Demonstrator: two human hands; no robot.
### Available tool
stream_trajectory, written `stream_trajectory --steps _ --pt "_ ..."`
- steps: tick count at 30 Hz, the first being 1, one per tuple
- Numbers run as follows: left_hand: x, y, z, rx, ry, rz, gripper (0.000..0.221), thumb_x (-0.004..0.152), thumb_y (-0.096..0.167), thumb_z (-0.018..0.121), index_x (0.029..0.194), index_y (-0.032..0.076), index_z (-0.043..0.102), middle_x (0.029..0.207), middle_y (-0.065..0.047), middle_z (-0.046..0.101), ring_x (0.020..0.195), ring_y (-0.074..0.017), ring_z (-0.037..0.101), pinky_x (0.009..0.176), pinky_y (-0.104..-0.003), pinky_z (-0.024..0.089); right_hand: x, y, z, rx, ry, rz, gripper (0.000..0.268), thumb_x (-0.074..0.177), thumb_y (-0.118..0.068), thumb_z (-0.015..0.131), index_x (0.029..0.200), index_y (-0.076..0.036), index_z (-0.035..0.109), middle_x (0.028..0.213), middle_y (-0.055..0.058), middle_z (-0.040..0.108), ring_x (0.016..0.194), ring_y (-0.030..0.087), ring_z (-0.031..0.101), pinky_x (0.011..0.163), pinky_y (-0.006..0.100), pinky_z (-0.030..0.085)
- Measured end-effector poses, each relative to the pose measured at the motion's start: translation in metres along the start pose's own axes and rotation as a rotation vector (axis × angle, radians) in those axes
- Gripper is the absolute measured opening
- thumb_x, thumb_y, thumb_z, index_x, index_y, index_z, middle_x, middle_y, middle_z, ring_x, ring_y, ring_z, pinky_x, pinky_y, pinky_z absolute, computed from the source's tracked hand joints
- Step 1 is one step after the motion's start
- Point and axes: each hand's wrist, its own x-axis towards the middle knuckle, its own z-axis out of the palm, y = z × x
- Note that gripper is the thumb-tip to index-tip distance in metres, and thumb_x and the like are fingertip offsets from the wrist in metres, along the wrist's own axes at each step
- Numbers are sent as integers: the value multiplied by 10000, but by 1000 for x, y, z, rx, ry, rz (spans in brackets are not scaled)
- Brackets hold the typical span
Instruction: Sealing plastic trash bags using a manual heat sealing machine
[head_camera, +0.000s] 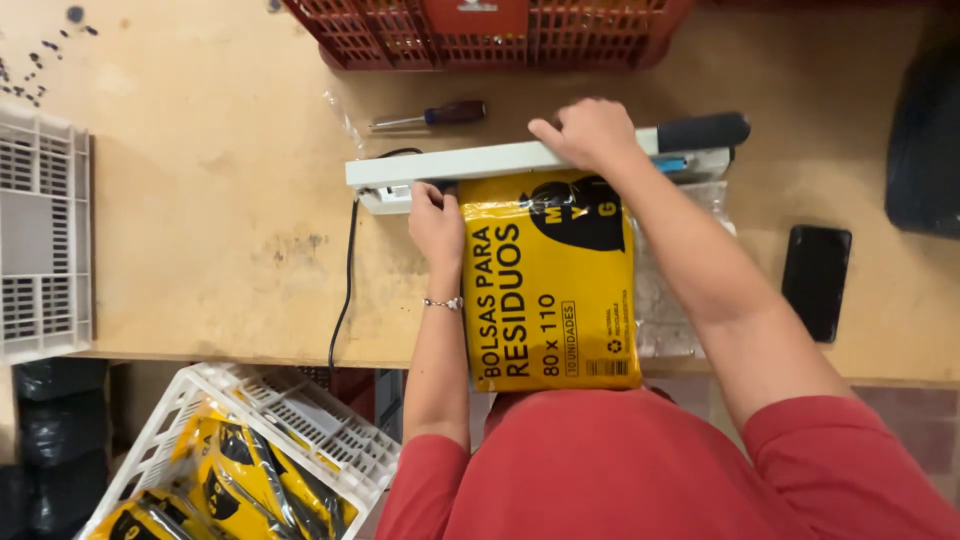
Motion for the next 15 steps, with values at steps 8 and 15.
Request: stream_trajectory --steps 8,15 --pt "-37 24 -24 111 -87 -111 349 896 396 681 1153 208 537 985 -104 761 983 -381 730 884 -531 555 -18 -1 -6 70 -9 -6 837 993 -778 293 1025 -102 786 1050 207 756 1102 460 670 923 559 515" --pt "-90 8 -43 238 -101 30 569 863 439 751 1268 79 578 960 -109 731 937 -330 710 821 -467 575 -4 7 10 42 -29 13 784 945 -819 329 1088 -192 778 1174 122 728 1196 390 630 994 534 461"
